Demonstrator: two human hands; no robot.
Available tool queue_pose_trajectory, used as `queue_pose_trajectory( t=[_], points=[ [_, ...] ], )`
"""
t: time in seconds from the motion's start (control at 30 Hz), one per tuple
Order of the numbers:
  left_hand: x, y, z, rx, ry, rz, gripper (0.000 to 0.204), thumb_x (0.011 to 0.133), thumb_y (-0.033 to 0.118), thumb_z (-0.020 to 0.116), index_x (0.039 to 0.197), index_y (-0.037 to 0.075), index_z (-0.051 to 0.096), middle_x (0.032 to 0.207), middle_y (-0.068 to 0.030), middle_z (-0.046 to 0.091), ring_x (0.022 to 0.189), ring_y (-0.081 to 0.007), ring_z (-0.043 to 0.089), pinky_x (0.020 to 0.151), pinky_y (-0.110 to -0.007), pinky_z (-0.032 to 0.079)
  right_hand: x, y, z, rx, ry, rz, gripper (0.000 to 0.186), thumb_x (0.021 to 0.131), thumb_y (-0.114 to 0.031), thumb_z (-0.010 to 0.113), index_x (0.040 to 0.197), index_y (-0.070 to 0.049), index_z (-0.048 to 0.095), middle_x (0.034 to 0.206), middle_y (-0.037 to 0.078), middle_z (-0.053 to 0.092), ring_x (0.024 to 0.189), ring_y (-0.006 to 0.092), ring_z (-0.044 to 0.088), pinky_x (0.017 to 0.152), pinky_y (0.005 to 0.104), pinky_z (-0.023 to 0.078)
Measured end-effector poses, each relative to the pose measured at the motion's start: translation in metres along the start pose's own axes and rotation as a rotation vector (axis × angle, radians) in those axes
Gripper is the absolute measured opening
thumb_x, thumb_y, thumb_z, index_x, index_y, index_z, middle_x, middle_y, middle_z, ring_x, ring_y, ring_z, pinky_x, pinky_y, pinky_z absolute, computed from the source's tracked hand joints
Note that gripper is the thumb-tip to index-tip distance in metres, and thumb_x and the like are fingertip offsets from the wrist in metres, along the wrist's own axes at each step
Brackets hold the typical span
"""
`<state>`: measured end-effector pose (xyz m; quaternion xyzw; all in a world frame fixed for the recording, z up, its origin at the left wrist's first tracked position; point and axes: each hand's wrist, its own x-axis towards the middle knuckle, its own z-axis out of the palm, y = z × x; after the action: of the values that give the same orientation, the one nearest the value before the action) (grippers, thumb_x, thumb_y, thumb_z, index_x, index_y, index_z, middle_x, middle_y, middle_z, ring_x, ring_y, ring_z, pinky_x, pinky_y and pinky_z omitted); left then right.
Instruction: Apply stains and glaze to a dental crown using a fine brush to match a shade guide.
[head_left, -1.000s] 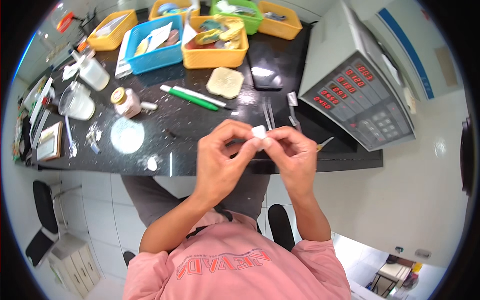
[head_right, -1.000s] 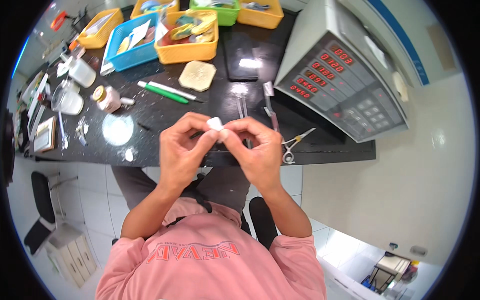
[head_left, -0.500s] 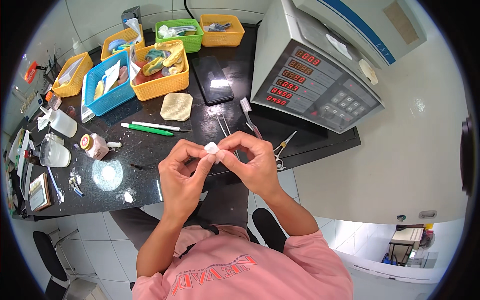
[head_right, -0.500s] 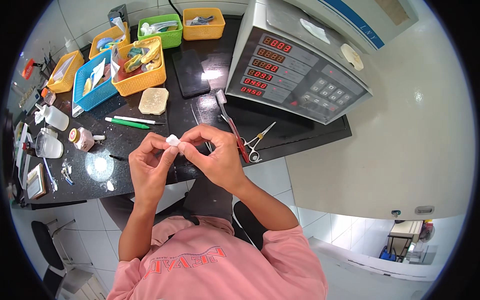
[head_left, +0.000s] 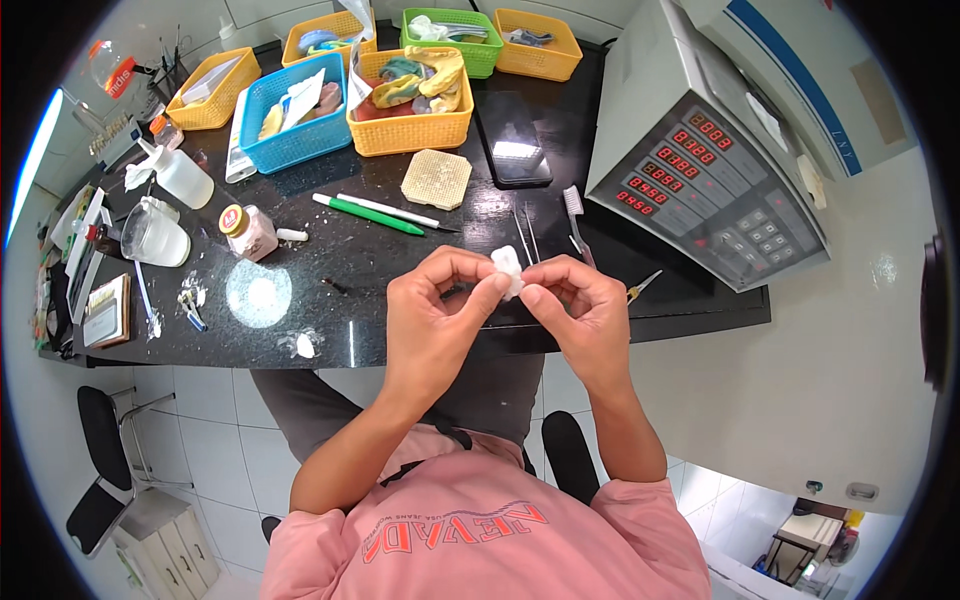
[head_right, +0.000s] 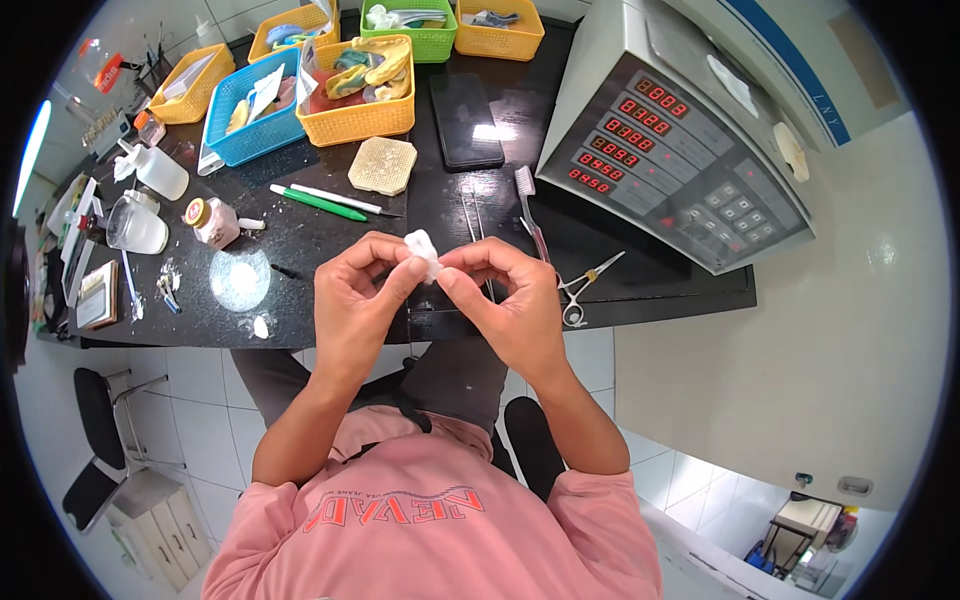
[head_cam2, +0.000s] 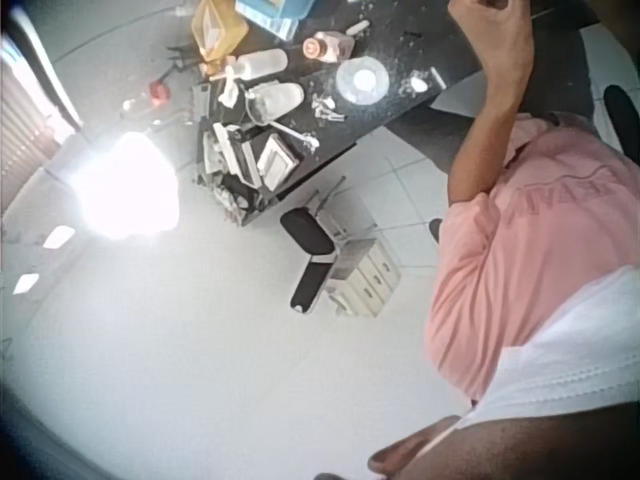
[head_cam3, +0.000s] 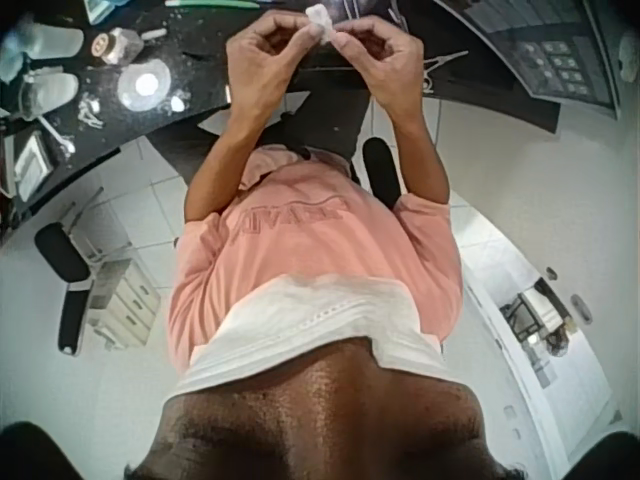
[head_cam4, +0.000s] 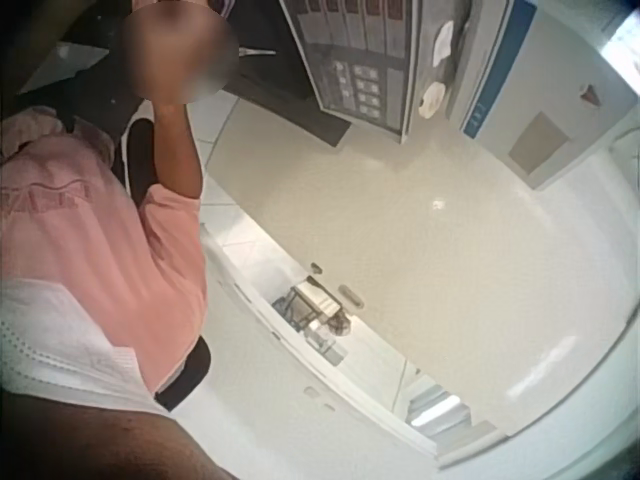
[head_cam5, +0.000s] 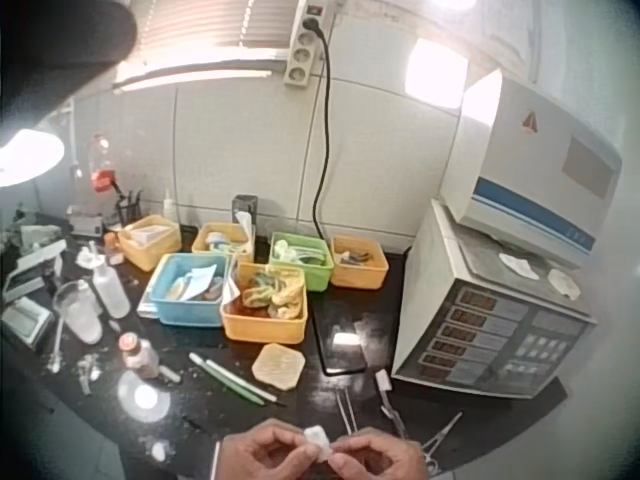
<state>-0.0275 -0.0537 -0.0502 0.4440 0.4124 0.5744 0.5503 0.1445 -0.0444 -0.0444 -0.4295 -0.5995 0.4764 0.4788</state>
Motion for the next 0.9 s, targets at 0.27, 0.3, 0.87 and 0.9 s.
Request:
queue_pose_trajectory(
  t=[0.27,0.3,0.87,0.9],
  points=[
    [-0.003,-0.004,0.002,-0.062,-0.038,-0.022,0.009,0.089,0.000,0.070,0.096,-0.004,0.066,0.098,-0.0052,0.064,0.092,-0.0099,0.064,0.082,-0.023,0.057,0.001,-0.002,0.004,-0.033,0.007,-0.017,0.013,0.089,-0.010,0.071,0.091,0.003,0.069,0.085,0.005,0.070,0.076,0.0078,0.062,0.072,0.0236,0.050],
    [-0.003,-0.004,0.002,-0.052,-0.048,-0.038,0.009,0.089,0.000,0.070,0.096,-0.004,0.066,0.099,-0.0053,0.063,0.092,-0.0102,0.064,0.083,-0.024,0.057,0.001,-0.002,0.004,-0.054,0.018,-0.015,0.013,0.089,-0.009,0.071,0.090,0.003,0.069,0.084,0.005,0.069,0.075,0.0077,0.062,0.072,0.0233,0.050],
    [-0.004,-0.005,0.007,-0.046,-0.046,-0.040,0.010,0.089,0.000,0.068,0.098,-0.004,0.064,0.097,-0.0051,0.064,0.093,-0.0090,0.063,0.083,-0.025,0.057,0.002,-0.002,0.006,-0.010,0.047,-0.002,0.012,0.090,-0.008,0.070,0.092,0.003,0.068,0.087,0.005,0.069,0.078,0.0078,0.063,0.073,0.0228,0.051],
    [-0.005,-0.006,0.006,-0.090,-0.034,-0.030,0.011,0.090,0.000,0.067,0.099,-0.004,0.063,0.096,-0.0053,0.065,0.092,-0.0088,0.063,0.083,-0.024,0.057,0.002,-0.002,0.006,-0.023,0.045,-0.012,0.011,0.090,-0.007,0.070,0.092,0.003,0.068,0.088,0.005,0.069,0.078,0.0081,0.063,0.073,0.0230,0.051]
  ],
)
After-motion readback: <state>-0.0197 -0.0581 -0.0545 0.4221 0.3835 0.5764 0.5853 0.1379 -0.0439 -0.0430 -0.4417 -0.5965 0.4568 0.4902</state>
